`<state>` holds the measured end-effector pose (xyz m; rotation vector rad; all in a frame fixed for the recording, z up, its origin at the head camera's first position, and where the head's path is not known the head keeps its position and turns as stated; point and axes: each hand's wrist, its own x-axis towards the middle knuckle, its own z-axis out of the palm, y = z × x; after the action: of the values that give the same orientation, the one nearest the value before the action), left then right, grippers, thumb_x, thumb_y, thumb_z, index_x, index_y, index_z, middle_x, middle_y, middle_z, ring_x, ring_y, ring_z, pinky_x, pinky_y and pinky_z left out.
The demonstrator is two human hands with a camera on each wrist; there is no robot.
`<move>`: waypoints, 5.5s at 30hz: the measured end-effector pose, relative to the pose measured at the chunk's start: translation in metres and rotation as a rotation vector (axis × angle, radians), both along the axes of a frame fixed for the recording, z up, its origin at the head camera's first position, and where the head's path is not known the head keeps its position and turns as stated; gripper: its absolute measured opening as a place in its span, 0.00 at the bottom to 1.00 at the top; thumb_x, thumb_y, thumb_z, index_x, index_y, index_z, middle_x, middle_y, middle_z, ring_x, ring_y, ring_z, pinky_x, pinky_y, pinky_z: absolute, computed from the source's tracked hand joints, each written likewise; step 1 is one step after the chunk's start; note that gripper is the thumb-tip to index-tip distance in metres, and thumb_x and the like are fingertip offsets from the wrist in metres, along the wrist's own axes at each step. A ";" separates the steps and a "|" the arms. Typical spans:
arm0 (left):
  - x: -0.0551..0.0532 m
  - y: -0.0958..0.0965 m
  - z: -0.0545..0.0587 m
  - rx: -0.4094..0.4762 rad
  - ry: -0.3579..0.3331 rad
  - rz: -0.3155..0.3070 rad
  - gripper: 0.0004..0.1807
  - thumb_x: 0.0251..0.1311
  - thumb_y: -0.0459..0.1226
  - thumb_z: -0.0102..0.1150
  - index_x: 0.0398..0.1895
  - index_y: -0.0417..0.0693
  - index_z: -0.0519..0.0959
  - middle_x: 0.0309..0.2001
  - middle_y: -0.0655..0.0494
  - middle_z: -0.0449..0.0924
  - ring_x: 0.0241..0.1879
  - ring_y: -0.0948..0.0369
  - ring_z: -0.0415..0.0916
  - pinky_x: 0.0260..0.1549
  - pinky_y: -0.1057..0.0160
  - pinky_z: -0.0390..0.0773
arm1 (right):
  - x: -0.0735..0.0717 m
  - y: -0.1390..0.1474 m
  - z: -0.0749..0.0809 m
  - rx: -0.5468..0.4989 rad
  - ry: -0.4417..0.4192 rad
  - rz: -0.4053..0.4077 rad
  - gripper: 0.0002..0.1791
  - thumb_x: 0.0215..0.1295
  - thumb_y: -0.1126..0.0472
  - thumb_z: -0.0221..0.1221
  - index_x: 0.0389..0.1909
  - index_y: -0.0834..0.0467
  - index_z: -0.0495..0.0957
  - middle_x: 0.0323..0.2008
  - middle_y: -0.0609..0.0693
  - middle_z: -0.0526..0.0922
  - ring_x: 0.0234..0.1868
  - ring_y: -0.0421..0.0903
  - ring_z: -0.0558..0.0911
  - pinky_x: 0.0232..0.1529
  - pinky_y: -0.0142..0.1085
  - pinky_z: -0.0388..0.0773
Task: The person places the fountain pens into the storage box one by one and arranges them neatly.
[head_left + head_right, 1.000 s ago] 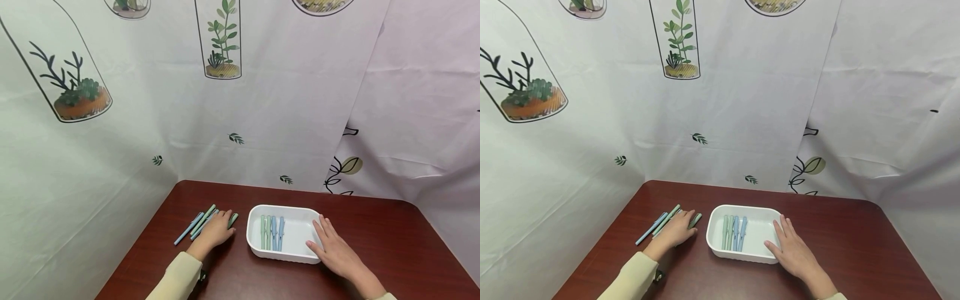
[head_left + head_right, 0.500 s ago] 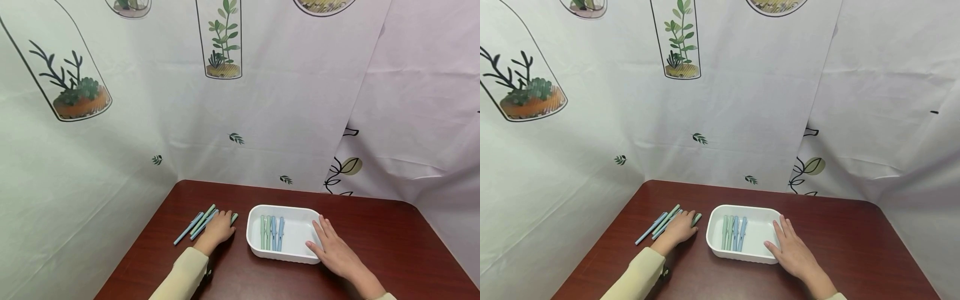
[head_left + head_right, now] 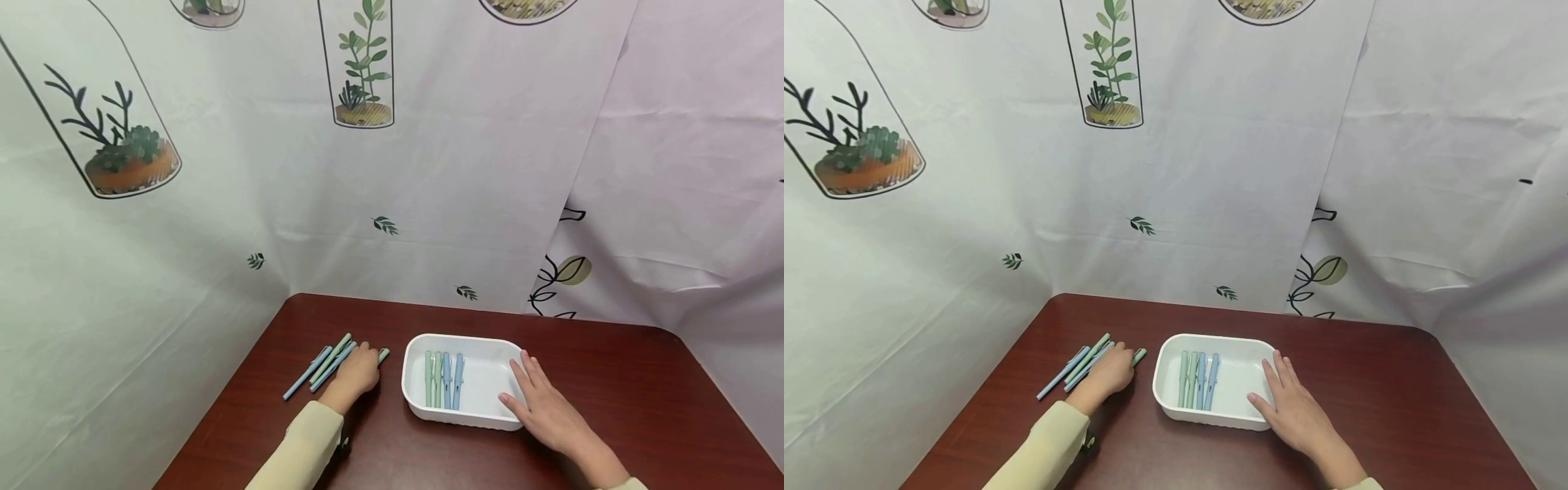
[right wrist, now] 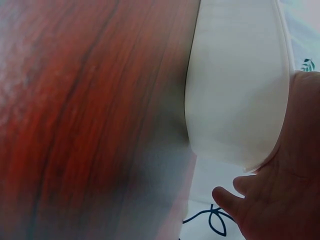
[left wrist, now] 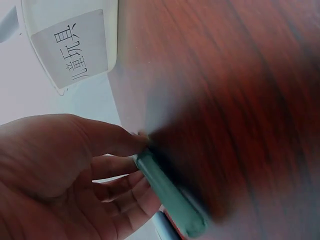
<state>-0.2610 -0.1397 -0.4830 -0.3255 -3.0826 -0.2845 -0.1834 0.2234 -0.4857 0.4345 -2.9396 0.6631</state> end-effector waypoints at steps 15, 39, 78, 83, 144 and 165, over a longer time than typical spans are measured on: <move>-0.004 -0.004 0.006 0.064 -0.024 0.063 0.10 0.51 0.33 0.66 0.35 0.37 0.79 0.35 0.45 0.81 0.37 0.47 0.80 0.38 0.49 0.80 | 0.000 -0.001 0.002 -0.014 -0.018 0.000 0.45 0.73 0.37 0.54 0.77 0.65 0.58 0.79 0.68 0.48 0.77 0.71 0.51 0.68 0.68 0.59; 0.010 -0.004 0.039 0.592 -0.050 0.081 0.22 0.62 0.35 0.57 0.59 0.36 0.75 0.38 0.51 0.79 0.31 0.58 0.73 0.31 0.58 0.75 | 0.000 -0.001 0.002 0.025 0.000 -0.002 0.45 0.73 0.35 0.52 0.76 0.65 0.60 0.78 0.68 0.49 0.77 0.70 0.52 0.68 0.67 0.61; 0.004 0.096 0.042 1.277 -0.332 -0.053 0.22 0.55 0.26 0.60 0.56 0.36 0.73 0.42 0.48 0.79 0.37 0.61 0.78 0.37 0.61 0.82 | 0.001 -0.002 -0.001 0.105 0.056 -0.022 0.44 0.72 0.33 0.51 0.76 0.60 0.62 0.78 0.66 0.53 0.78 0.67 0.51 0.70 0.69 0.48; 0.000 0.107 0.038 1.290 -0.360 -0.062 0.24 0.56 0.26 0.61 0.58 0.38 0.73 0.42 0.48 0.80 0.37 0.60 0.80 0.37 0.61 0.84 | 0.001 -0.002 0.000 0.106 0.056 -0.023 0.44 0.72 0.33 0.51 0.75 0.61 0.63 0.78 0.66 0.53 0.77 0.67 0.52 0.70 0.69 0.49; 0.002 0.210 0.009 0.878 -0.560 0.070 0.09 0.56 0.23 0.65 0.23 0.39 0.76 0.22 0.51 0.79 0.20 0.58 0.82 0.26 0.64 0.85 | 0.001 0.001 -0.001 0.073 0.101 0.035 0.45 0.70 0.36 0.57 0.75 0.64 0.62 0.78 0.67 0.53 0.75 0.69 0.57 0.67 0.67 0.60; 0.012 0.200 0.022 0.692 -0.513 -0.018 0.17 0.57 0.26 0.65 0.50 0.34 0.76 0.20 0.50 0.79 0.18 0.59 0.78 0.23 0.64 0.83 | -0.001 0.003 0.003 0.077 0.093 0.043 0.45 0.70 0.37 0.58 0.74 0.65 0.63 0.77 0.69 0.54 0.75 0.70 0.57 0.66 0.67 0.62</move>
<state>-0.2489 0.0604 -0.4611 -0.2746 -3.1505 -1.5952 -0.1841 0.2259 -0.4824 0.5226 -2.8827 0.5210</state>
